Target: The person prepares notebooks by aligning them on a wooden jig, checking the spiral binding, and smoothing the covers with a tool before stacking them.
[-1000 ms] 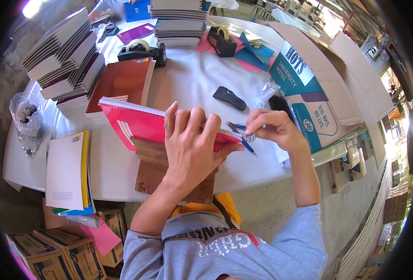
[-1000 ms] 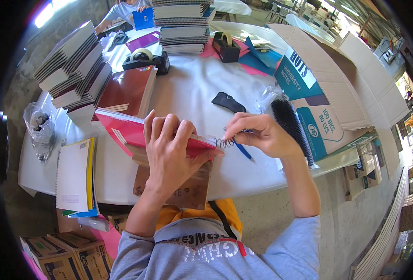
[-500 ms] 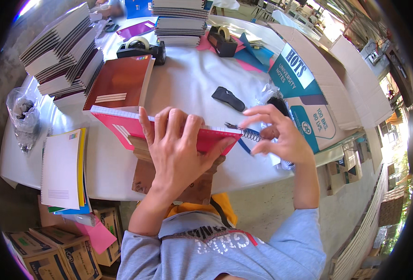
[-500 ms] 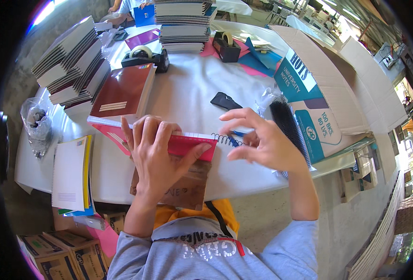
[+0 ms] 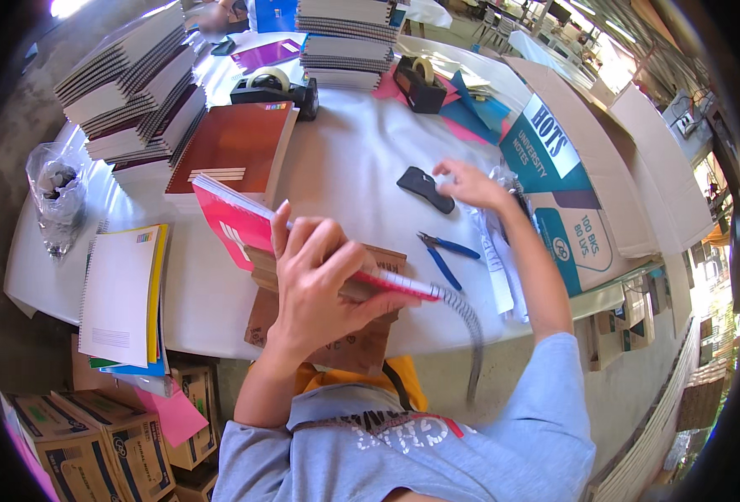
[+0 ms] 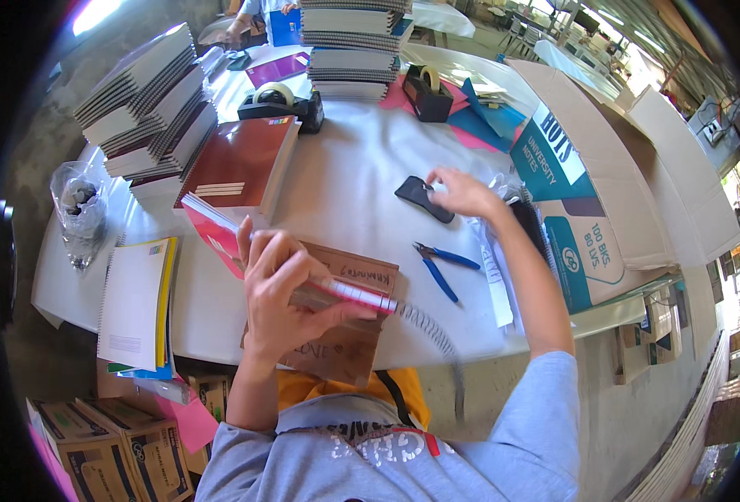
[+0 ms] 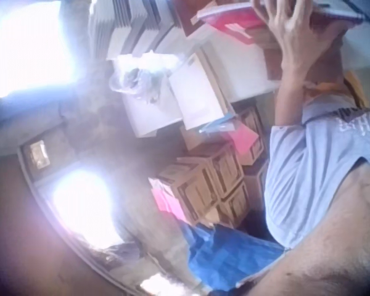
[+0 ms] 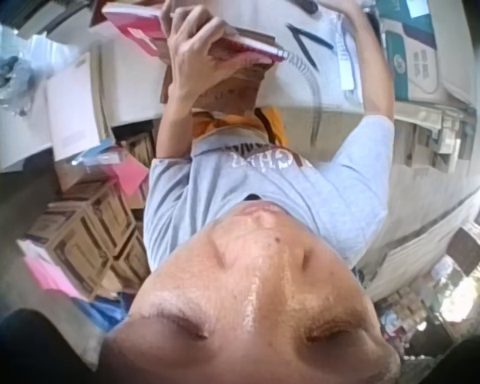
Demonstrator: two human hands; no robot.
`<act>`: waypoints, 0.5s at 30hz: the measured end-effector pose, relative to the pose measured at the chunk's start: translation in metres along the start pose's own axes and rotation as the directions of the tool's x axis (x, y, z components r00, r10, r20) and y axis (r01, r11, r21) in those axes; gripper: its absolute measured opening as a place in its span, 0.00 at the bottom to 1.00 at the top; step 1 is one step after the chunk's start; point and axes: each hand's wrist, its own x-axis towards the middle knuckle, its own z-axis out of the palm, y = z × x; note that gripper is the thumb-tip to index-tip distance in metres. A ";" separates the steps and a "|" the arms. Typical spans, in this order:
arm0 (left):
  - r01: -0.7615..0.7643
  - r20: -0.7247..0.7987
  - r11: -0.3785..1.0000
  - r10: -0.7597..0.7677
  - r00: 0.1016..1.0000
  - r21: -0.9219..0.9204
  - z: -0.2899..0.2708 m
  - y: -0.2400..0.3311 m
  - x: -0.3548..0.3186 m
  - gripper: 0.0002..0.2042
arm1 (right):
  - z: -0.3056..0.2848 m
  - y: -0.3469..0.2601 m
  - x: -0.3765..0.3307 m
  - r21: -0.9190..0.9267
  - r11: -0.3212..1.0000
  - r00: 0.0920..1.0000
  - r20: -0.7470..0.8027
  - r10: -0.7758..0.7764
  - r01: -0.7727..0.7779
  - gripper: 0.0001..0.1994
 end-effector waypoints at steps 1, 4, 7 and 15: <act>0.001 -0.009 1.000 -0.001 1.000 0.012 -0.001 -0.001 -0.001 0.23 | 0.031 0.021 0.008 -0.167 0.984 0.997 -0.070 0.045 -0.056 0.17; -0.029 -0.001 1.000 0.029 1.000 -0.010 -0.001 -0.004 -0.006 0.22 | 0.083 0.035 0.010 -0.381 0.914 0.979 -0.188 0.074 -0.142 0.15; -0.038 -0.012 0.995 0.039 0.999 0.096 0.003 0.005 -0.003 0.21 | 0.077 0.018 0.005 -0.018 0.972 0.953 -0.203 0.225 -0.233 0.17; 0.083 -0.047 0.981 -0.076 0.996 0.177 0.000 0.013 -0.006 0.22 | -0.007 -0.156 -0.093 0.784 0.083 0.680 -0.474 -0.560 0.615 0.15</act>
